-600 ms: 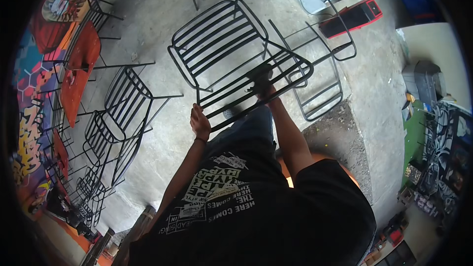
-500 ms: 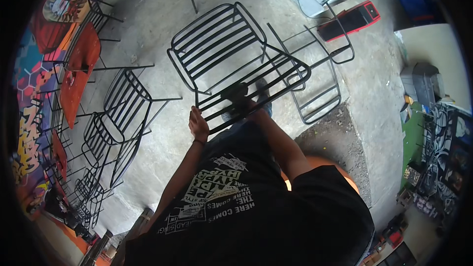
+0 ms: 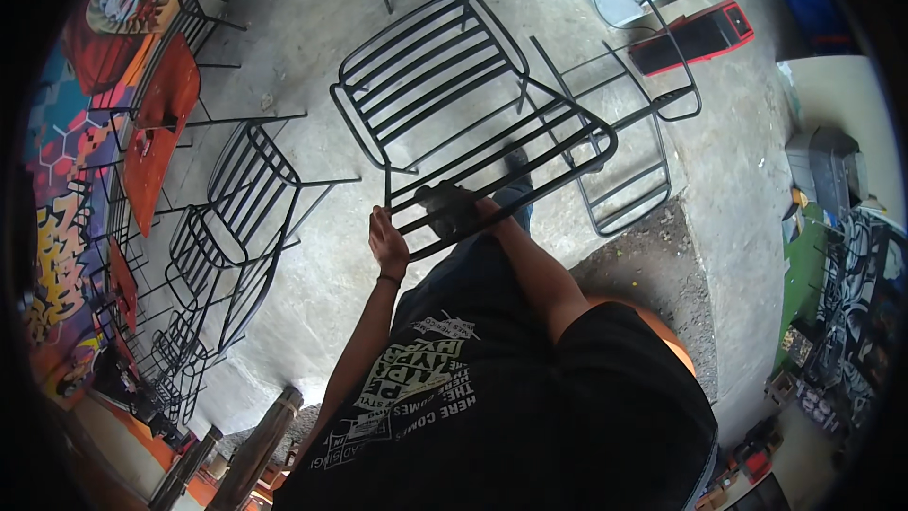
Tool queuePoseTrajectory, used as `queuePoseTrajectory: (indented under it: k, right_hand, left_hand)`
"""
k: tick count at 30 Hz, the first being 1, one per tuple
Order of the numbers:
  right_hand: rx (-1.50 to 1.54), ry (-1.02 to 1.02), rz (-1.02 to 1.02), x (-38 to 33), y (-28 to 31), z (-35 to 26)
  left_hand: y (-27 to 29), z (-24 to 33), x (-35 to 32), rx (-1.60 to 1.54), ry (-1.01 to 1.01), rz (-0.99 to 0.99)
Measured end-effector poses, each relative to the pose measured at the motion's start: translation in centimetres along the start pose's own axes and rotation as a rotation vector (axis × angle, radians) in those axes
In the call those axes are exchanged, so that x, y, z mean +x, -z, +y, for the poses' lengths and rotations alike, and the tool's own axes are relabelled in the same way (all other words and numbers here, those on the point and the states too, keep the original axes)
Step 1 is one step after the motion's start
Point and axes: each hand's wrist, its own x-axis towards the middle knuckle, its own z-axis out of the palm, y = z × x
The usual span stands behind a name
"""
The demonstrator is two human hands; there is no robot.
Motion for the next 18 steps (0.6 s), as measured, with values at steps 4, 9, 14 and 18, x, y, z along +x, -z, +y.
queuePoseTrajectory:
  k: [4,9,14,18]
  right_hand:
    - [0.071,0.053,0.179,-4.3,5.1,-7.2]
    - [-0.079,0.516,0.466,-5.7,13.3,-16.0]
    - [0.012,0.551,0.432,-8.8,21.2,-22.6]
    - [0.015,0.392,0.306,-1.9,12.9,-15.1]
  left_hand:
    - [-0.7,1.2,0.0,-0.012,-0.013,-0.015]
    - [0.4,-0.5,0.2,-0.014,0.015,-0.001]
    - [-0.4,2.3,-0.5,-0.098,0.017,-0.089]
    - [1.0,0.1,-0.2,-0.104,0.064,-0.06]
